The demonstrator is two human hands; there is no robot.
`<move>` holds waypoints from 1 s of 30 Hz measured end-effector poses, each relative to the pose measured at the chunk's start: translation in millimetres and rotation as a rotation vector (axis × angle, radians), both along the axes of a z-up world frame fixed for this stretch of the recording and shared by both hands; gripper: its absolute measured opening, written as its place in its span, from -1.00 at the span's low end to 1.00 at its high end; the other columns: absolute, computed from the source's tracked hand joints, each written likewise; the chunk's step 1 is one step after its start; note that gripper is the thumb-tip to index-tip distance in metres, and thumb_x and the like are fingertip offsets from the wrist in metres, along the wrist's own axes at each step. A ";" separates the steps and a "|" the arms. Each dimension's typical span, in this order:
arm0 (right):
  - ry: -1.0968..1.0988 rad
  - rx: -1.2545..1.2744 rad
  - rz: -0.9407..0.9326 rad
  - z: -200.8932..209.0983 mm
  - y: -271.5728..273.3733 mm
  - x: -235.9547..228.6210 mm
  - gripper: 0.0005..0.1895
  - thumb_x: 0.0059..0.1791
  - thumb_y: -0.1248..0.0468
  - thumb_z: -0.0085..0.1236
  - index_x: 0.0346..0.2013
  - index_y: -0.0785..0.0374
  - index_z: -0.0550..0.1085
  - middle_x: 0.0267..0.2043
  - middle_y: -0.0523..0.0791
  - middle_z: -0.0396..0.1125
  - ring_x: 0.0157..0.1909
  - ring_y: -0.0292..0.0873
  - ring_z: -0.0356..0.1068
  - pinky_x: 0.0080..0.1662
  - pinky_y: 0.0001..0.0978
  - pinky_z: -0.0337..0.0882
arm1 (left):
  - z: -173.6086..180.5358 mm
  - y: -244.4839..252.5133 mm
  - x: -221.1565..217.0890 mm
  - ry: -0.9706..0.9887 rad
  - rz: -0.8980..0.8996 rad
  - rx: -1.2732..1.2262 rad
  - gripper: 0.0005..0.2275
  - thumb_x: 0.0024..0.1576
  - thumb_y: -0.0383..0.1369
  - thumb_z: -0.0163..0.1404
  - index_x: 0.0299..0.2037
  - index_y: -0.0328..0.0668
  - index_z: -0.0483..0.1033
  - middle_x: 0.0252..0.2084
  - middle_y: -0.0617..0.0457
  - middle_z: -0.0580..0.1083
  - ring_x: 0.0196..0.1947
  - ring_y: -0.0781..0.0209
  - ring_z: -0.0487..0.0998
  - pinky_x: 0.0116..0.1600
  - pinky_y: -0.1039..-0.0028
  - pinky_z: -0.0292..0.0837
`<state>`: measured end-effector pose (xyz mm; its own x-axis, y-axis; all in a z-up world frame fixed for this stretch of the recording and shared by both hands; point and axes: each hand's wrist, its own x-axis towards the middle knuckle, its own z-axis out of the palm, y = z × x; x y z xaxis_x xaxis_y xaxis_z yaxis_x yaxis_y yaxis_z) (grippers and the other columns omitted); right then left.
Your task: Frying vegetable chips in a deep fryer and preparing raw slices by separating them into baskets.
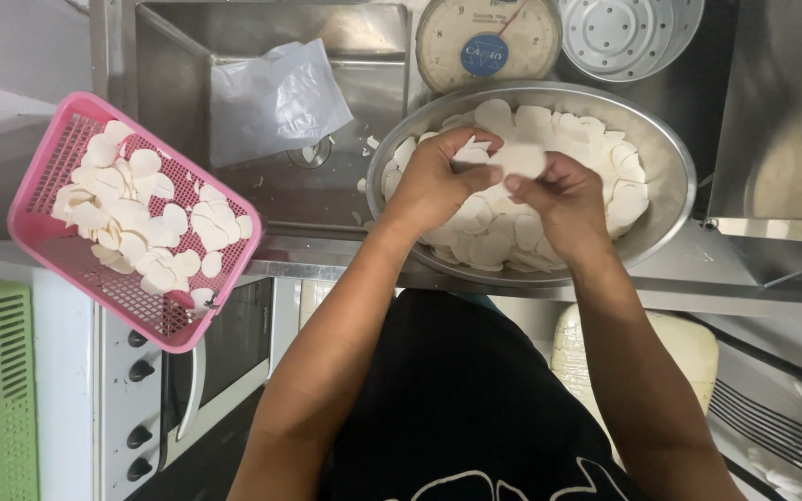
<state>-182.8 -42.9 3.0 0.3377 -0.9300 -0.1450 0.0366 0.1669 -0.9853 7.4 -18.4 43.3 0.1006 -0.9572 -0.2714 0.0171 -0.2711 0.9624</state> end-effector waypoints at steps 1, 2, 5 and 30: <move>0.048 0.005 -0.038 -12.2 -4.3 -9.1 -0.82 0.04 0.35 0.35 -0.12 0.34 0.54 -0.37 -0.08 0.45 -0.24 -0.28 0.45 -0.04 -0.38 0.51 | 0.6 1.5 1.6 0.008 -0.001 0.018 -0.78 0.06 -0.50 0.22 -0.09 -0.19 0.63 -0.23 -0.11 0.62 -0.16 0.17 0.67 -0.03 0.39 0.62; 0.097 0.011 -0.076 -24.4 -8.7 -18.1 -0.84 0.14 0.25 0.29 -0.17 0.32 0.55 -0.44 -0.11 0.42 -0.29 -0.30 0.44 -0.08 -0.41 0.50 | 1.3 2.9 3.1 0.016 -0.001 0.036 -0.78 0.08 -0.54 0.17 -0.06 -0.21 0.62 -0.24 -0.12 0.63 -0.22 0.20 0.67 -0.06 0.45 0.66; 0.202 -0.020 -0.029 -47.9 -18.8 -42.0 -0.75 0.22 0.17 0.20 -0.18 0.33 0.56 -0.43 -0.04 0.43 -0.26 -0.25 0.44 -0.06 -0.31 0.47 | -12.3 1.2 11.5 0.007 0.041 0.020 -0.78 0.11 -0.54 0.14 -0.03 -0.26 0.61 -0.21 -0.15 0.63 -0.18 0.16 0.68 -0.06 0.47 0.67; 0.271 -0.121 0.009 7.4 -13.2 -9.8 -0.90 0.06 0.51 0.25 -0.16 0.40 0.49 -0.26 0.05 0.47 -0.15 -0.15 0.52 -0.02 -0.34 0.54 | -36.0 19.6 36.3 -0.478 -0.014 0.077 -0.68 0.09 -0.51 0.15 0.07 -0.21 0.56 -0.10 -0.11 0.65 -0.02 -0.04 0.67 0.05 0.19 0.63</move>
<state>-192.6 -56.1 10.5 0.3098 -0.9433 -0.1195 -0.2311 0.0472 -0.9718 43.6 1.2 7.3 0.2187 -0.9384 -0.2676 -0.4266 -0.3386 0.8387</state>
